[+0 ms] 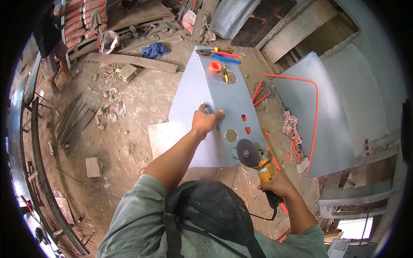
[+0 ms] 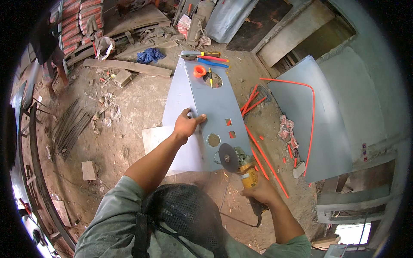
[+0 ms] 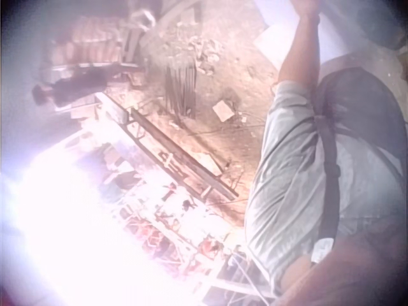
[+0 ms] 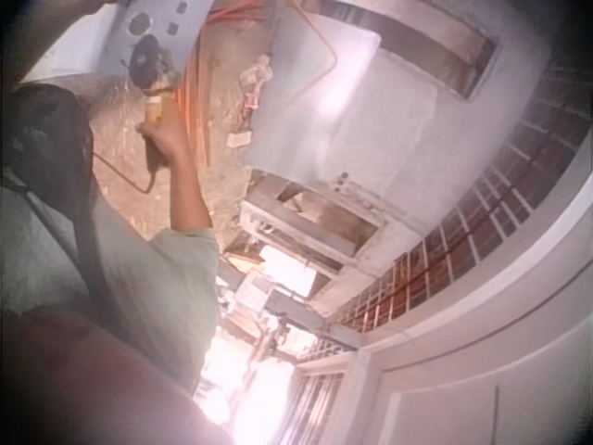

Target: The person uses an angle grinder to cut circular and rectangular holes into a grey metal sheet. The person holds the sheet steady with one hand while operating the tool with the other, generating sparks as the metal is cut.

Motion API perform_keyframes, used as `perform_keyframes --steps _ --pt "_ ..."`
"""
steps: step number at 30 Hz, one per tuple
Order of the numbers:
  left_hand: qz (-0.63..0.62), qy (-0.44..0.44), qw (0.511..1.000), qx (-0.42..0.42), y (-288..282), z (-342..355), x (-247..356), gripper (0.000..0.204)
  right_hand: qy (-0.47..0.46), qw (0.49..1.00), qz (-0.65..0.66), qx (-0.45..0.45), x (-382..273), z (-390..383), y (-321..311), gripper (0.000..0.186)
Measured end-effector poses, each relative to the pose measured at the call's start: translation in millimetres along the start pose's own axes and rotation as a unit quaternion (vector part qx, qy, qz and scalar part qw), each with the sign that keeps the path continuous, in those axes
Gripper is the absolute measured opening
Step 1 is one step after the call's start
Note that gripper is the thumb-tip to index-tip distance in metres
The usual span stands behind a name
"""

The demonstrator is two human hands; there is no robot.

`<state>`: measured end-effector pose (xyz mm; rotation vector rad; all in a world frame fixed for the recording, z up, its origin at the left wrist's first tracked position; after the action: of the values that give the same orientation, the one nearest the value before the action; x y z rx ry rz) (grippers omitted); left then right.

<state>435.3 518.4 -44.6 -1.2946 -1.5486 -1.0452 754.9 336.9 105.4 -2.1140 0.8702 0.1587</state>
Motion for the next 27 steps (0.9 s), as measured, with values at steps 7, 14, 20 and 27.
perform_keyframes --steps 7,14,20,27 --pt "0.024 -0.009 1.0 -0.013 -2 4 -3 0.11 -0.015 1.0 -0.026 0.008 0 2 -1 0.088" --pt "0.031 -0.009 0.999 -0.026 -6 2 3 0.111 -0.043 0.996 -0.055 0.049 6 2 0 0.085" --pt "0.008 -0.029 0.999 -0.03 -5 2 2 0.111 -0.059 0.988 -0.135 0.048 10 16 4 0.072" --pt "0.035 -0.012 0.999 -0.021 -7 1 3 0.112 -0.037 0.996 -0.077 0.035 5 14 9 0.067"
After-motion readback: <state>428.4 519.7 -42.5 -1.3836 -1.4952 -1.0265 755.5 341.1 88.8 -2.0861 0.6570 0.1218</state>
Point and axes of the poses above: each hand's wrist, its own z-axis towards the middle knuckle, its own y-axis out of the palm, x = y × z, the point moved 1 cm from there along z, towards the middle knuckle, and after that the axes turned 7 degrees about y, right-handed, at the moved point
